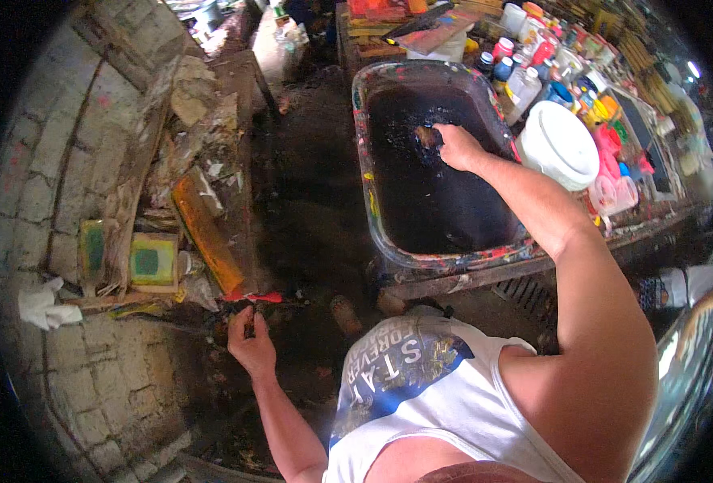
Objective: The person cleans a rectangular screen printing frame with a cloth, then applies black ink to the mesh using a squeegee and a brush. They repeatedly wipe the mesh and the workbench surface with a cloth and a sponge, handling ink containers and tools throughout.
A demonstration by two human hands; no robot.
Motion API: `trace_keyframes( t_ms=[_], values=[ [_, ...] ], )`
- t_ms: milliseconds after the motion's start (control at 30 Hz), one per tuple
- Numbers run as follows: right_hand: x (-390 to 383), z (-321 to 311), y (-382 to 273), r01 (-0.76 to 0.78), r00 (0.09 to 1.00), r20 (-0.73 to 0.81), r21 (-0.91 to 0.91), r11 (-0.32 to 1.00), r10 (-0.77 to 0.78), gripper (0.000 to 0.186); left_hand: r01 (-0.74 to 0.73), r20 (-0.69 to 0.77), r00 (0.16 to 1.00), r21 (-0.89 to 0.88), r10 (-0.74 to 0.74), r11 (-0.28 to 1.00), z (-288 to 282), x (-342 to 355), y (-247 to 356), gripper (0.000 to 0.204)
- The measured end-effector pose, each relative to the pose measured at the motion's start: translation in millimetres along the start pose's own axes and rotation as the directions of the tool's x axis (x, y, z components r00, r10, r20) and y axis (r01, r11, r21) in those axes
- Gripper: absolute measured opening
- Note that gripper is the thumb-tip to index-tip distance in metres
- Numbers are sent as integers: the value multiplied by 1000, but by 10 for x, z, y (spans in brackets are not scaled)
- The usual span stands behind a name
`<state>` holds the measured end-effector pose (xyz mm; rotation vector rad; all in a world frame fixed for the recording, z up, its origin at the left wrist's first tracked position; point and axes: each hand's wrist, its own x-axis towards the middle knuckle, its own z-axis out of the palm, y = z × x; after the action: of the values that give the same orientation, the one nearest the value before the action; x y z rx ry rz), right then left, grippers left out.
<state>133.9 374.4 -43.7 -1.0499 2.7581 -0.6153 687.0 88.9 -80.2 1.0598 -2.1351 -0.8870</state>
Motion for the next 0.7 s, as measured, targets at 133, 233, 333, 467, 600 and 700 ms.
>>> trace_keyframes(
  t_ms=[133, 233, 333, 467, 600, 700],
  values=[
    [-257, 85, -25, -182, 983, -4, -98, 978, 182, 39, -117, 50, 992, -11, 118, 993, 95, 469, -168, 25],
    [-387, 57, -171, -351, 930, 55, -158, 923, 363, 35, -155, 97, 983, -30, 157, 987, 67, 758, -258, 26],
    [-482, 13, -352, -532, 829, 125, -126, 837, 545, 41, -180, 166, 968, -54, 187, 982, 7, 1041, -367, 26],
    [-551, 59, -349, -610, 759, 99, -239, 755, 644, 45, -185, 231, 953, -65, 195, 981, -52, 1309, -525, 25],
    [-675, 344, -145, -394, 891, 9, -477, 785, 453, 44, -199, 254, 942, -109, 221, 974, -59, 1483, -613, 23],
    [-743, 504, -110, 66, 943, 284, -674, 735, 176, 37, -217, 263, 932, -144, 248, 966, 3, 1565, -647, 22]
  ],
)
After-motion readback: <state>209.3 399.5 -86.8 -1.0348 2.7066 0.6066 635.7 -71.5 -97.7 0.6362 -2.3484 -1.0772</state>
